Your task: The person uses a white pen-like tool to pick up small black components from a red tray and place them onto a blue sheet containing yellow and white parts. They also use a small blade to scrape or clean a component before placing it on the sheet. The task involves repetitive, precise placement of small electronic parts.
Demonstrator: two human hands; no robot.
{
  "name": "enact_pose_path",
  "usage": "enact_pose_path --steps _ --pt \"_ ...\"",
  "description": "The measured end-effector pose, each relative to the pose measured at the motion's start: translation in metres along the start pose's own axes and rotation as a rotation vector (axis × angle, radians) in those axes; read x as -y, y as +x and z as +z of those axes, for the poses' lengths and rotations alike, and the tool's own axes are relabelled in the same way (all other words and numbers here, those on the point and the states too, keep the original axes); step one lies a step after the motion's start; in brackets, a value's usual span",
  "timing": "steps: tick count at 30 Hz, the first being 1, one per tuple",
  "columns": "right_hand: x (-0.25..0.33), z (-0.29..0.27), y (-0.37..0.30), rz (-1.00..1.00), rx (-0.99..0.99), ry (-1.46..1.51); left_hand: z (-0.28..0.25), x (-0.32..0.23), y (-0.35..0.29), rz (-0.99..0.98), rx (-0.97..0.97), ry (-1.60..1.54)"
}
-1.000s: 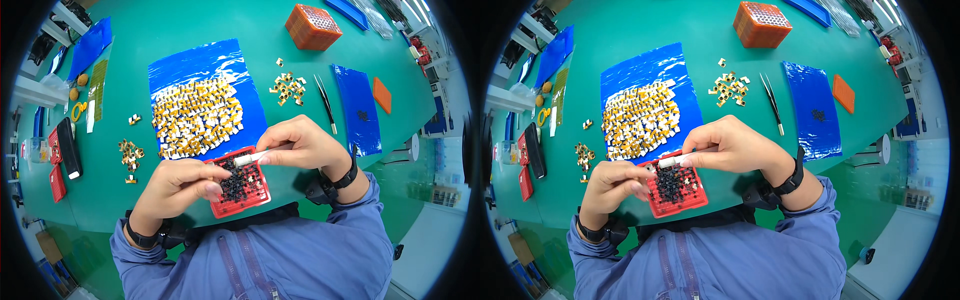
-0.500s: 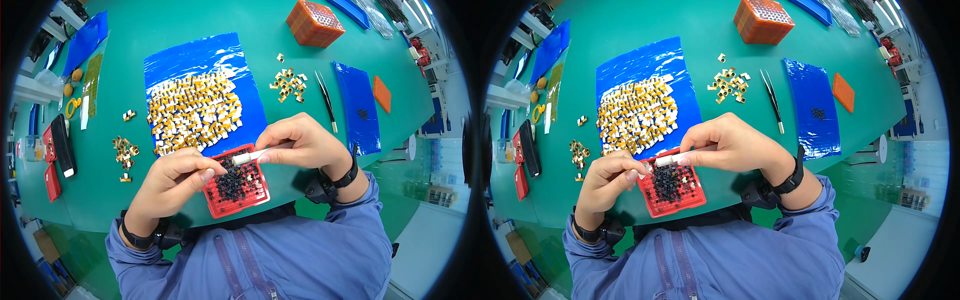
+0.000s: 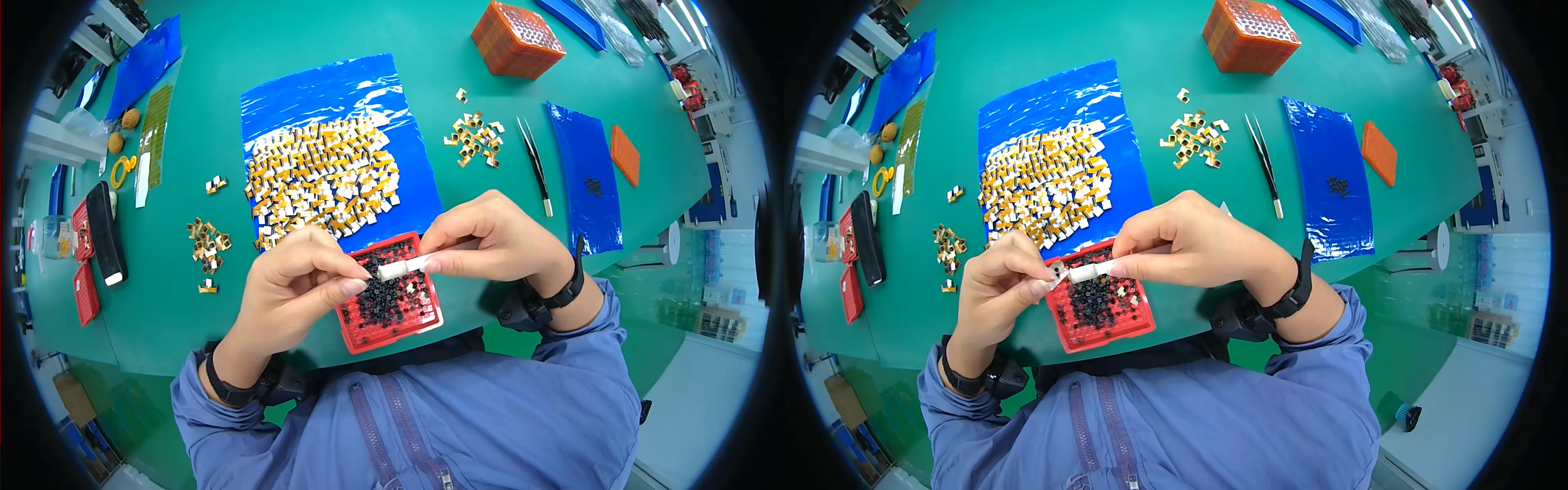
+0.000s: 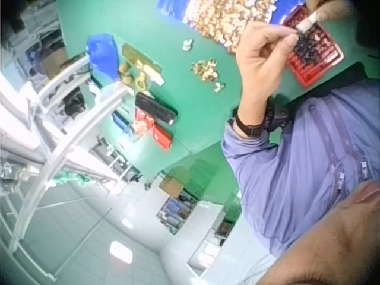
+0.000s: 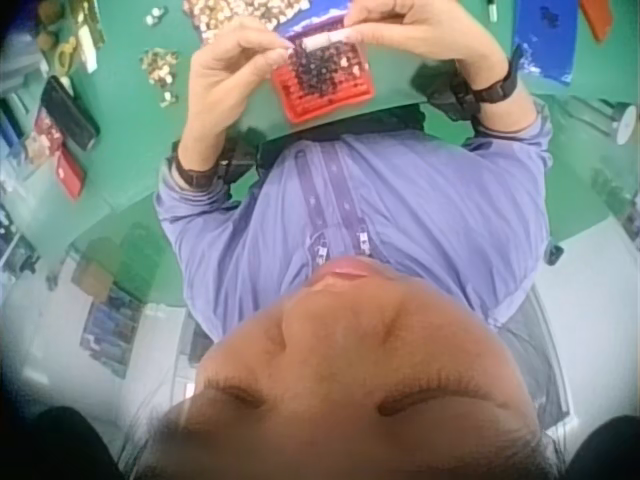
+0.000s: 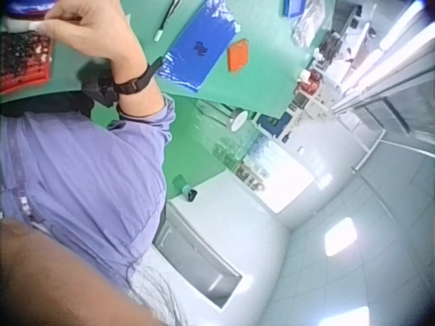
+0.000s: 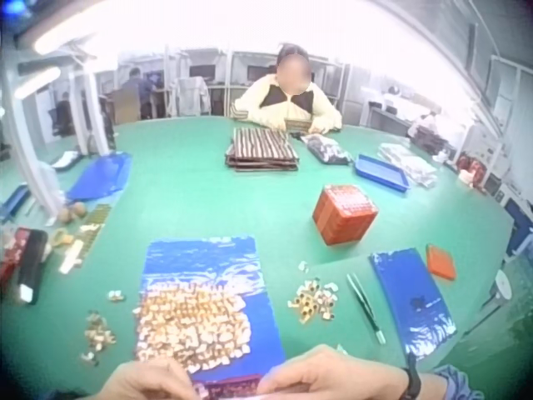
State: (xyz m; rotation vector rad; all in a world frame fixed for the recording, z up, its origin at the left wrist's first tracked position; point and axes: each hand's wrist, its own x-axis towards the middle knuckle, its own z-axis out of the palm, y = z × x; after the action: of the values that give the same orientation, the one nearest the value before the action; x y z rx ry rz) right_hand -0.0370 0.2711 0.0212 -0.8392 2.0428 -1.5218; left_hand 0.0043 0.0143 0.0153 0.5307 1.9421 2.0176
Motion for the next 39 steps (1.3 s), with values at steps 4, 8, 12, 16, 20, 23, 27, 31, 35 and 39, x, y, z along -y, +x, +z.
enact_pose_path --steps 4,8,12,16,20,23,27,31,35,39 --pt "0.003 -0.002 0.0 0.025 0.051 -0.022 0.006 -0.004 0.001 -0.175 0.032 -0.272" --pt "0.003 -0.001 -0.001 0.01 0.094 -0.011 0.006 0.002 -0.001 -0.278 0.104 -0.404" --pt "0.003 0.0 -0.001 -0.061 0.082 0.021 0.008 0.005 -0.001 -0.28 0.135 -0.48" --pt "0.004 -0.001 -0.002 -0.079 0.092 0.024 0.01 0.007 0.0 -0.272 0.133 -0.552" --pt "0.003 0.0 -0.002 -0.093 0.094 0.034 0.011 0.009 0.0 -0.274 0.146 -0.586" --pt "0.004 -0.001 -0.003 -0.081 0.105 0.06 0.01 0.01 0.001 -0.282 0.174 -0.583" --pt "0.006 -0.004 -0.001 -0.133 0.104 0.03 0.01 0.01 0.001 -0.297 0.177 -0.599" --pt "0.005 -0.003 -0.001 -0.097 0.118 0.076 0.01 0.013 0.001 -0.276 0.178 -0.6" --pt "0.003 -0.002 -0.004 -0.017 0.171 0.095 0.01 0.013 0.002 -0.293 0.186 -0.614" --pt "0.0 -0.001 -0.003 -0.133 0.139 0.093 0.01 0.013 0.002 -0.309 0.193 -0.603"
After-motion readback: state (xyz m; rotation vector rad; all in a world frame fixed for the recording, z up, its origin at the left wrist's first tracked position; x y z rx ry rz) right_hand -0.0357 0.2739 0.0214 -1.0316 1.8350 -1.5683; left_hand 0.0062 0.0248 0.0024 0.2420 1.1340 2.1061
